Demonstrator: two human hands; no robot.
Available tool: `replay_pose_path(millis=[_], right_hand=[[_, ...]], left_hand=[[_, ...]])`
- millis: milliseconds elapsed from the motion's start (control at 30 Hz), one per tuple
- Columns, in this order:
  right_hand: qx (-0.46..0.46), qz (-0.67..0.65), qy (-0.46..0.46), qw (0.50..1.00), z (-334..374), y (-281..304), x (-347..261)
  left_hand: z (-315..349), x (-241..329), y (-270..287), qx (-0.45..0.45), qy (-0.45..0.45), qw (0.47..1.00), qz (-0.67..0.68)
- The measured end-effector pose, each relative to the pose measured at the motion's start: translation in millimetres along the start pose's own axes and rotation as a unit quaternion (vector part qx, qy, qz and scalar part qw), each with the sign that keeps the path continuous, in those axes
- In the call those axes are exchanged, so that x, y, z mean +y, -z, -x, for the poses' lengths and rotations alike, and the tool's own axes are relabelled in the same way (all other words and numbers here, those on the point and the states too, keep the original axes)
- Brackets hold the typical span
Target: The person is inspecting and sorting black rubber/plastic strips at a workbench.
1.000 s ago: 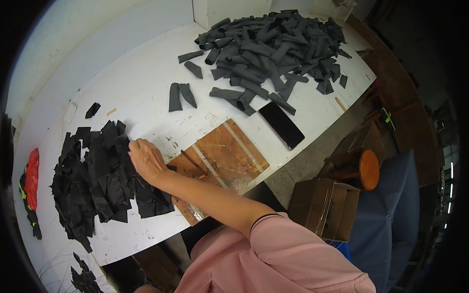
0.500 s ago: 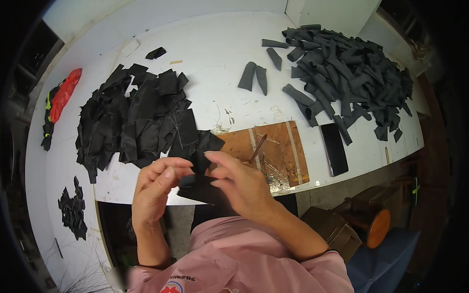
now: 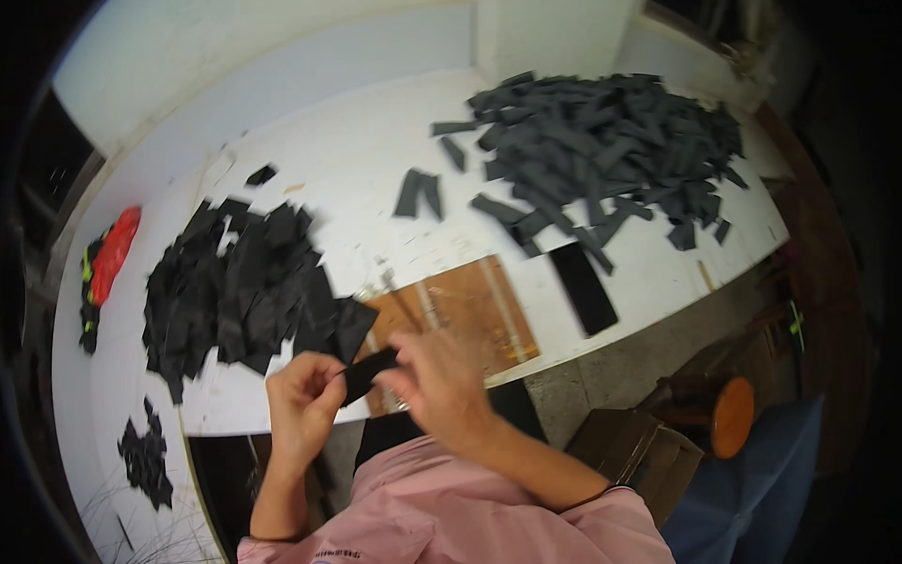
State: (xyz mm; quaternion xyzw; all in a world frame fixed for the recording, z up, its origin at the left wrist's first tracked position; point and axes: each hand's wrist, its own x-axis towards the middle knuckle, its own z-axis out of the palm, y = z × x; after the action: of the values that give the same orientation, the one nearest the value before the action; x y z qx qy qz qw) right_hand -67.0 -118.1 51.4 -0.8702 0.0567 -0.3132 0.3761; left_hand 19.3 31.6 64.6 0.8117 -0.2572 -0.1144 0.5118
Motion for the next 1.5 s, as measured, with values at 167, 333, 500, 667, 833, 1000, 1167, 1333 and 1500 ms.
replay_pose_path(millis=[167,333,500,667,833,1000,1167,1333,1500], right_hand=[[-0.031,-0.243,-0.158,0.956,8.3,-7.8,-12.9],[0.014,-0.095,-0.031,0.995,3.8,-13.7,-1.2],[0.005,-0.116,-0.073,0.991,3.7,-16.0,14.8],[-0.143,-0.597,-0.325,0.72,10.4,-17.2,34.2],[-0.225,-0.485,-0.294,0.792,4.4,-20.9,31.6],[-0.133,-0.487,-0.303,0.808,10.5,-24.5,44.5],[-0.104,-0.574,-0.312,0.75,3.5,-12.0,32.8],[-0.073,-0.458,-0.135,0.876,-5.8,2.8,40.1],[-0.059,-0.341,-0.086,0.934,-23.8,11.6,29.1]], left_hand=[[20.3,-2.5,-41.0,0.114,-0.021,0.987,0.111],[16.3,-3.2,-59.0,0.214,-0.161,0.963,-0.033],[1.9,-7.6,-42.5,0.055,0.082,0.875,0.474],[-3.0,-17.9,-36.8,-0.064,0.118,0.854,0.502],[-5.3,-25.5,-67.8,0.239,-0.121,0.961,0.067],[-7.4,-22.2,-63.9,0.152,-0.067,0.958,0.232],[-9.3,-10.9,-44.5,-0.207,0.144,0.663,0.704],[-3.8,13.0,-49.7,-0.022,0.069,0.938,0.339],[-4.2,5.9,-70.3,0.139,-0.134,0.971,0.139]])
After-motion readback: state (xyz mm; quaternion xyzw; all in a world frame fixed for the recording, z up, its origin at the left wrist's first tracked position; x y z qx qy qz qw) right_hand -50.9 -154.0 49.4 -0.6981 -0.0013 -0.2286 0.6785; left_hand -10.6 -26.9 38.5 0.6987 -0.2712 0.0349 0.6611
